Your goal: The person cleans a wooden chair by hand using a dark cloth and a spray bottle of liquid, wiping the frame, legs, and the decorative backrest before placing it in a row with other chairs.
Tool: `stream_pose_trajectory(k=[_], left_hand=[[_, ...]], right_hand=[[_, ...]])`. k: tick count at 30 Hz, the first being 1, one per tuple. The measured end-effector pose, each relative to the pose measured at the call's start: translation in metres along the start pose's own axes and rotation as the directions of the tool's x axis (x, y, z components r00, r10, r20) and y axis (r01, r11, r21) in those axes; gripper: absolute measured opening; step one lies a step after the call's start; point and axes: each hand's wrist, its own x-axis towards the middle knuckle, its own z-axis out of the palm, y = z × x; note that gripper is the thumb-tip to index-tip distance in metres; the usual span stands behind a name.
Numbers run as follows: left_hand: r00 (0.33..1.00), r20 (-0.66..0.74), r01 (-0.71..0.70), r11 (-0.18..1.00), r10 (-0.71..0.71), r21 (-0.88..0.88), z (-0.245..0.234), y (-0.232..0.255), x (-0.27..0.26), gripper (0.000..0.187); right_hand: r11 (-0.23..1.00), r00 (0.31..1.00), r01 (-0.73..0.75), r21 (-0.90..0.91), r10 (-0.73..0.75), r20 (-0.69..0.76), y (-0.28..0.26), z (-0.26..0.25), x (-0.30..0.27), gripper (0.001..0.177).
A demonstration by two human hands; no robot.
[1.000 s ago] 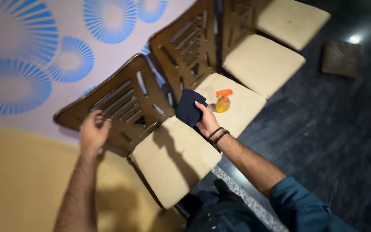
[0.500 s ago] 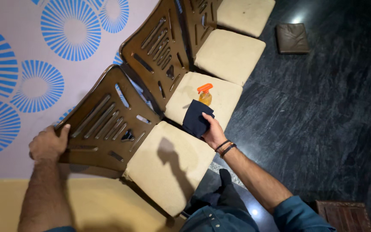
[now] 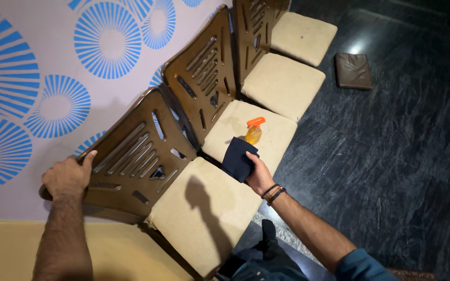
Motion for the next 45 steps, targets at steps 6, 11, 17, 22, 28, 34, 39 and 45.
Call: stream_pose_trajectory(k=[6, 11, 17, 22, 28, 34, 39, 45], left_hand=[[0.992, -0.125, -0.006, 0.999, 0.001, -0.044, 0.013, 0.003, -0.010, 0.075], [0.961, -0.268, -0.105, 0.988, 0.072, -0.109, 0.012, 0.004, -0.027, 0.078], [0.999, -0.048, -0.021, 0.998, 0.024, 0.061, -0.008, 0.016, -0.033, 0.099], [0.995, -0.061, 0.081, 0.996, -0.079, 0.043, -0.021, 0.039, -0.045, 0.102], [0.939, -0.167, 0.256, 0.933, -0.302, -0.252, -0.024, 0.094, -0.091, 0.100], [0.831, -0.089, 0.476, 0.783, -0.550, -0.400, -0.063, 0.167, -0.155, 0.092], [0.716, 0.003, 0.646, 0.660, -0.698, -0.384, -0.101, 0.202, -0.215, 0.091], [0.533, 0.212, 0.833, 0.463, -0.819, -0.303, -0.091, 0.211, -0.256, 0.094]], right_hand=[[0.998, 0.988, 0.005, 0.069, -0.015, 0.152, 0.018, 0.041, 0.030, 0.047], [0.999, 0.969, 0.032, -0.018, -0.027, 0.244, 0.018, 0.099, 0.050, 0.052], [0.911, 0.847, 0.362, -0.199, -0.232, 0.477, 0.017, 0.178, 0.097, 0.053], [0.198, 0.450, 0.893, -0.404, -0.363, 0.816, 0.021, 0.253, 0.141, 0.060], [-0.412, 0.030, 0.893, 0.183, 0.460, 0.887, 0.037, 0.308, 0.181, 0.074], [-0.266, -0.191, 0.878, 0.397, 0.566, 0.802, 0.069, 0.326, 0.172, 0.069], [-0.235, -0.463, 0.634, 0.737, 0.648, 0.605, 0.137, 0.351, 0.171, 0.067], [-0.181, -0.621, 0.345, 0.921, 0.692, 0.368, 0.222, 0.377, 0.180, 0.052]])
